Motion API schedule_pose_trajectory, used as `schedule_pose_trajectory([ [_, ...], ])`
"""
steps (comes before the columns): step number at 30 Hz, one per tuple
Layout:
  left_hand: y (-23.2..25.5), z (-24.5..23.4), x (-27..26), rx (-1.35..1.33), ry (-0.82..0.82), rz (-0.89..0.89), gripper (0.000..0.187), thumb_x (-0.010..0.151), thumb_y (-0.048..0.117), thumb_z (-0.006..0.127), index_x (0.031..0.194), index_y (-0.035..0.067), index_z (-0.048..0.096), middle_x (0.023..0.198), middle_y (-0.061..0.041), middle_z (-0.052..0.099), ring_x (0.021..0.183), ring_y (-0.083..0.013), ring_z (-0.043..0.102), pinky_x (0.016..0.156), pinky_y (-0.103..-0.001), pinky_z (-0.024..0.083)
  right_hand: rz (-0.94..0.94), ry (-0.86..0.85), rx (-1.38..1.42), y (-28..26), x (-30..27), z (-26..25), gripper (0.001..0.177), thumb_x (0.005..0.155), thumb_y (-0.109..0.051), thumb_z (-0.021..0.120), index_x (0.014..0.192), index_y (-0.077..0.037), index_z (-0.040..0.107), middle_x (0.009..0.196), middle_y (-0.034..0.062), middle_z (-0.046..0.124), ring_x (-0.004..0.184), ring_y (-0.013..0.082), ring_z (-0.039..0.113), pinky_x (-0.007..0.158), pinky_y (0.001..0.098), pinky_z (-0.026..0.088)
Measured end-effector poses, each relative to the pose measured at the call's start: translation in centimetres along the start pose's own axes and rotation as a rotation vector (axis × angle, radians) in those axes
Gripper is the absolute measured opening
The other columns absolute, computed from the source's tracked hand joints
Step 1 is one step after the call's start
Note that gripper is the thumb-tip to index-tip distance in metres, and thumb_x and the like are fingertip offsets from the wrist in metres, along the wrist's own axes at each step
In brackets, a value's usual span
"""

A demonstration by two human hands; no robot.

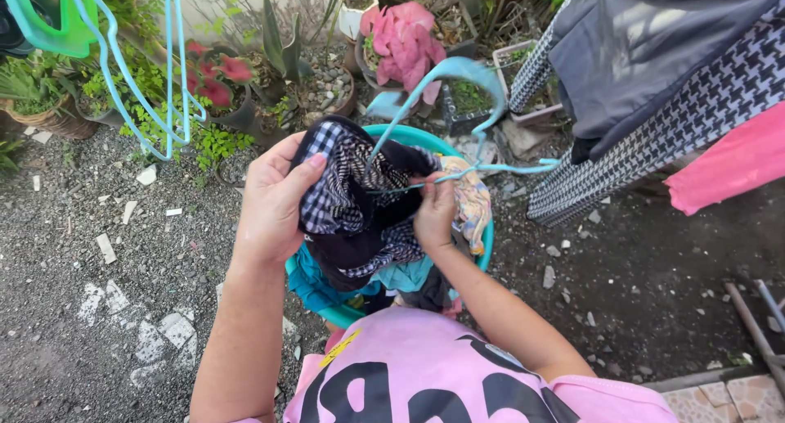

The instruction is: Hang wet clothes on plastic hangers and place them on a clothesline outdoors.

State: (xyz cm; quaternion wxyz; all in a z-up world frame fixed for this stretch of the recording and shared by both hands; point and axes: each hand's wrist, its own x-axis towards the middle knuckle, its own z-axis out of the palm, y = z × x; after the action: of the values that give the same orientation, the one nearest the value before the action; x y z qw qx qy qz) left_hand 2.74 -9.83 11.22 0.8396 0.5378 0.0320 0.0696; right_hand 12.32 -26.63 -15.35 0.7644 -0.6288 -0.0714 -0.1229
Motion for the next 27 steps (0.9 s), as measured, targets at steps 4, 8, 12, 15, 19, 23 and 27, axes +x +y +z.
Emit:
schedule_pose_trajectory([
  [4, -0.2, -3.2, -0.2, 0.084, 0.084, 0.034, 0.027, 0.098, -0.001, 0.062, 0.125, -0.005, 0.066, 0.106, -0.007, 0.075, 0.089, -0.0101, 0.071, 0.081, -0.025, 0.058, -0.202, 0.026, -0.444, -3.4, 2.2, -3.6, 0.006, 0.106, -0.003, 0.049, 0.105, -0.007, 0.053, 0.091, 0.0117, 0.074, 0.086, 0.0293, 0.073, 0.076, 0.039, 0.054],
  [8, -0.4, -7.0, -0.5, 0.175, 0.152, 0.129, 0.026, 0.097, -0.004, 0.063, 0.123, -0.002, 0.068, 0.1, -0.008, 0.073, 0.083, -0.0099, 0.069, 0.075, -0.025, 0.055, -0.344, 0.047, -0.663, -3.9, 3.8, -7.0, 0.008, 0.106, -0.002, 0.05, 0.105, -0.007, 0.055, 0.093, 0.0157, 0.072, 0.087, 0.0391, 0.072, 0.071, 0.046, 0.055],
  [12, -1.6, -8.7, -0.8, 0.554, 0.116, 0.085, 0.026, 0.094, -0.007, 0.056, 0.106, -0.005, 0.079, 0.095, -0.009, 0.077, 0.083, -0.0158, 0.069, 0.075, -0.029, 0.053, -0.391, 0.044, -0.839, -3.4, 5.4, -9.5, 0.01, 0.103, -0.002, 0.053, 0.109, -0.006, 0.06, 0.094, 0.0199, 0.07, 0.086, 0.0443, 0.068, 0.069, 0.0516, 0.052],
  [15, -1.3, -6.6, -1.2, 1.47, 0.127, 0.11, 0.03, 0.085, -0.004, 0.065, 0.1, 0.014, 0.084, 0.083, -0.011, 0.064, 0.084, -0.0309, 0.068, 0.074, -0.04, 0.053, -0.472, 0.027, -0.879, -4.2, 6.1, -10.7, 0.016, 0.101, 0.002, 0.054, 0.112, -0.007, 0.062, 0.096, 0.0205, 0.068, 0.086, 0.0453, 0.067, 0.069, 0.0514, 0.052],
  [19, -2.0, -6.3, -1.7, 1.683, 0.101, 0.136, 0.056, 0.079, -0.007, 0.061, 0.126, 0.021, 0.072, 0.1, -0.017, 0.058, 0.093, -0.0393, 0.064, 0.077, -0.05, 0.052, -0.546, 0.029, -1.024, -4.9, 6.3, -11.9, 0.028, 0.093, 0.007, 0.055, 0.114, -0.009, 0.064, 0.098, 0.0166, 0.068, 0.083, 0.0421, 0.067, 0.069, 0.0498, 0.053],
  [23, -2.0, -6.3, -2.1, 1.757, 0.112, 0.048, 0.068, 0.08, -0.01, 0.059, 0.138, 0.025, 0.061, 0.111, -0.018, 0.054, 0.099, -0.0406, 0.064, 0.078, -0.051, 0.053, -0.642, -0.019, -1.156, -6.0, 6.2, -12.3, 0.034, 0.087, 0.006, 0.058, 0.114, -0.013, 0.067, 0.095, 0.0123, 0.065, 0.077, 0.0361, 0.066, 0.067, 0.0465, 0.053],
  [27, -1.7, -6.0, -2.6, 1.761, 0.088, -0.036, 0.075, 0.078, -0.013, 0.056, 0.142, 0.026, 0.057, 0.111, -0.02, 0.052, 0.1, -0.0412, 0.064, 0.078, -0.052, 0.053, -0.737, -0.065, -1.258, -9.0, 6.1, -11.0, 0.027, 0.088, 0.001, 0.062, 0.11, -0.014, 0.068, 0.093, 0.0096, 0.065, 0.073, 0.0313, 0.065, 0.063, 0.044, 0.052],
])
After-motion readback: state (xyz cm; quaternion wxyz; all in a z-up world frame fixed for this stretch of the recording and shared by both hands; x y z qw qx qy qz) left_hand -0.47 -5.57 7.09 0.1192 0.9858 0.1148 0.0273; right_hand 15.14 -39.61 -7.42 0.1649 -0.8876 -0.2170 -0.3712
